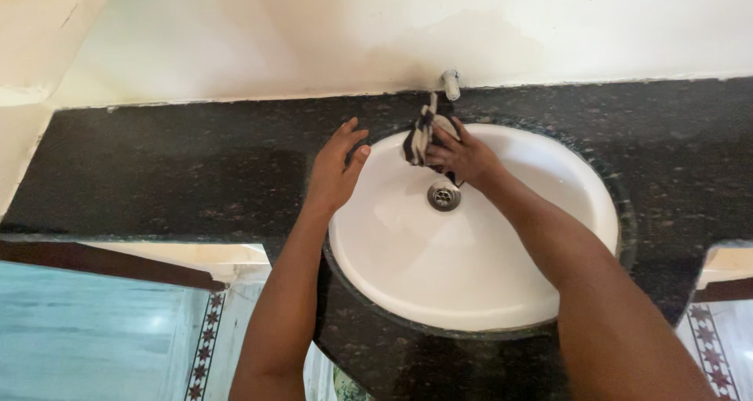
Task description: The person wipes a dark granite countertop and a white ceramic sink using a patterned cloth. They repeatedly wipe the countertop around the sink and the interior of the sink basin, moving the cloth back and forth to clean the surfaces.
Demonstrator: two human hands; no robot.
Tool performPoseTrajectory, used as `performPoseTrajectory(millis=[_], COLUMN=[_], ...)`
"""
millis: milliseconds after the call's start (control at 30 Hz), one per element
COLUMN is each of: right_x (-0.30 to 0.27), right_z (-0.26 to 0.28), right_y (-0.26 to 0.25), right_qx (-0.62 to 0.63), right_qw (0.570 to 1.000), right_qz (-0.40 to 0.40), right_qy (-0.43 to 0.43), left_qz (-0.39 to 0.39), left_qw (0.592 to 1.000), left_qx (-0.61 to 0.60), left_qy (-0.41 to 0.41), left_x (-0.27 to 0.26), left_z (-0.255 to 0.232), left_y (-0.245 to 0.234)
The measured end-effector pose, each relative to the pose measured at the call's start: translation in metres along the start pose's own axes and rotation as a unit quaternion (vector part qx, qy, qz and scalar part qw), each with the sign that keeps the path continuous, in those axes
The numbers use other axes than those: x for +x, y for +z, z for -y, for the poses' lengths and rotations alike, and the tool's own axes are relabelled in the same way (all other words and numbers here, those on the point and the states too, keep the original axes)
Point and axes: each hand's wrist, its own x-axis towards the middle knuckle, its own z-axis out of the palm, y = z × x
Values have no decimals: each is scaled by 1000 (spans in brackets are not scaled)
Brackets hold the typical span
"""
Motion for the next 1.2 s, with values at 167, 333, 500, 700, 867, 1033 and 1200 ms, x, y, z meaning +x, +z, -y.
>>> performPoseTrajectory(millis=[167, 333, 500, 700, 867, 1033, 1200], right_x=[-67, -133, -162, -169, -145, -79, -14], right_z=[-39, -57, -64, -40, 14, 75, 105], right_y=[-26, -85, -152, -188, -182, -153, -122], right_qx=[-15, 33, 112, 391, 584, 668, 610], right_qw=[970, 916, 817, 712, 649, 623, 732], right_qz=[242, 398, 565, 574, 449, 326, 199], right_qy=[-21, 24, -14, -104, -190, -243, -229], left_qz=[-10, -12, -10, -8, -10, 6, 9], left_qw=[998, 998, 997, 999, 998, 999, 997], left_qx=[50, 40, 54, 26, -16, -13, -12], left_qy=[38, 51, 51, 25, 54, 48, 71], left_x=[1, -2, -3, -3, 4, 5, 5], left_z=[11, 19, 12, -1, -10, -17, -19], left_y=[6, 10, 8, 3, 0, 0, -1])
